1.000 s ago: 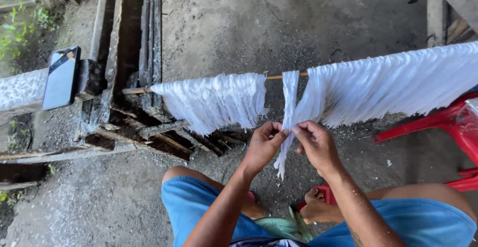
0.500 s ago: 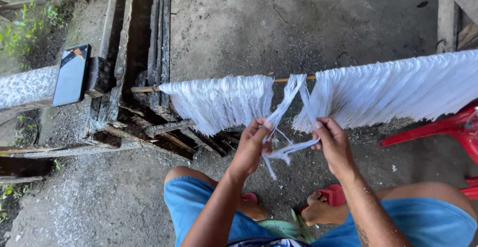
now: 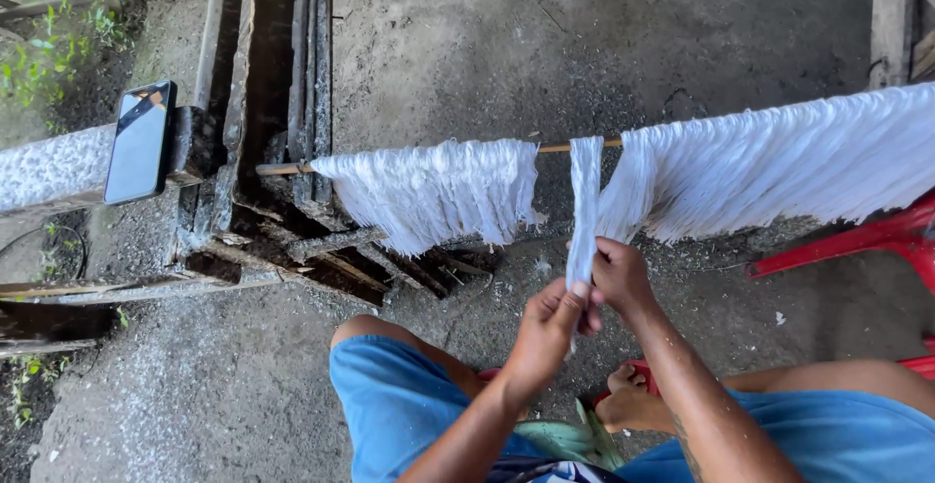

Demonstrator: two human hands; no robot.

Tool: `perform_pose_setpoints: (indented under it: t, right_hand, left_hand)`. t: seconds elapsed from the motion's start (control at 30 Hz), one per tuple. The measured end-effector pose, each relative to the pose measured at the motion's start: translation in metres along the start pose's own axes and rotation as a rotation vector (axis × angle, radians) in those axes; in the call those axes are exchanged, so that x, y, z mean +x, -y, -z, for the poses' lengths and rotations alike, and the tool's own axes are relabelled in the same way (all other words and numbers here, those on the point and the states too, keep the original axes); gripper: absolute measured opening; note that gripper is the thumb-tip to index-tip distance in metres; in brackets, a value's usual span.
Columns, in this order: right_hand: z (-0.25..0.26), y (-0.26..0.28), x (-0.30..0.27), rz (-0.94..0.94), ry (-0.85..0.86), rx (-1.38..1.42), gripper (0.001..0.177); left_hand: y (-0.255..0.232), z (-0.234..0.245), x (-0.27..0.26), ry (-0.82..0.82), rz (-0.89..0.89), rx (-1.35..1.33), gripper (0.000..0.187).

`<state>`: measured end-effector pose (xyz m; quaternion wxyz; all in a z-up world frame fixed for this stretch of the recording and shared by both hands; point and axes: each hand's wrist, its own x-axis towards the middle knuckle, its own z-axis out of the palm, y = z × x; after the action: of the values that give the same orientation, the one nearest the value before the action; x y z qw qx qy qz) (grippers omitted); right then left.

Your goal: Manually separating and organizing bundles of white threads hanging from a wooden rod.

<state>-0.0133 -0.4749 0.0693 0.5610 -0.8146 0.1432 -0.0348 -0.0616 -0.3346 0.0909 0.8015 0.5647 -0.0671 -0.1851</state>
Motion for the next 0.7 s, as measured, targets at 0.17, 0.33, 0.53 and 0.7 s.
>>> perform_pose_setpoints:
  t: [0.17, 0.33, 0.53, 0.7]
  right_hand:
    - [-0.002, -0.061, 0.052, 0.141, -0.123, -0.292, 0.016]
    - [0.001, -0.062, 0.039, 0.360, -0.072, -0.383, 0.022]
    - [0.005, -0.022, -0.034, 0.034, 0.126, 0.480, 0.020]
    - [0.016, -0.022, -0.044, 0.038, 0.125, 0.516, 0.014]
  left_hand:
    - [-0.077, -0.022, -0.037, 0.047, -0.011, -0.062, 0.032]
    - [-0.066, 0.019, -0.001, -0.045, -0.253, 0.453, 0.037]
    - [-0.036, 0.039, 0.033, -0.036, -0.101, 0.332, 0.035]
    - [-0.034, 0.033, 0.031, 0.075, -0.052, 0.088, 0.020]
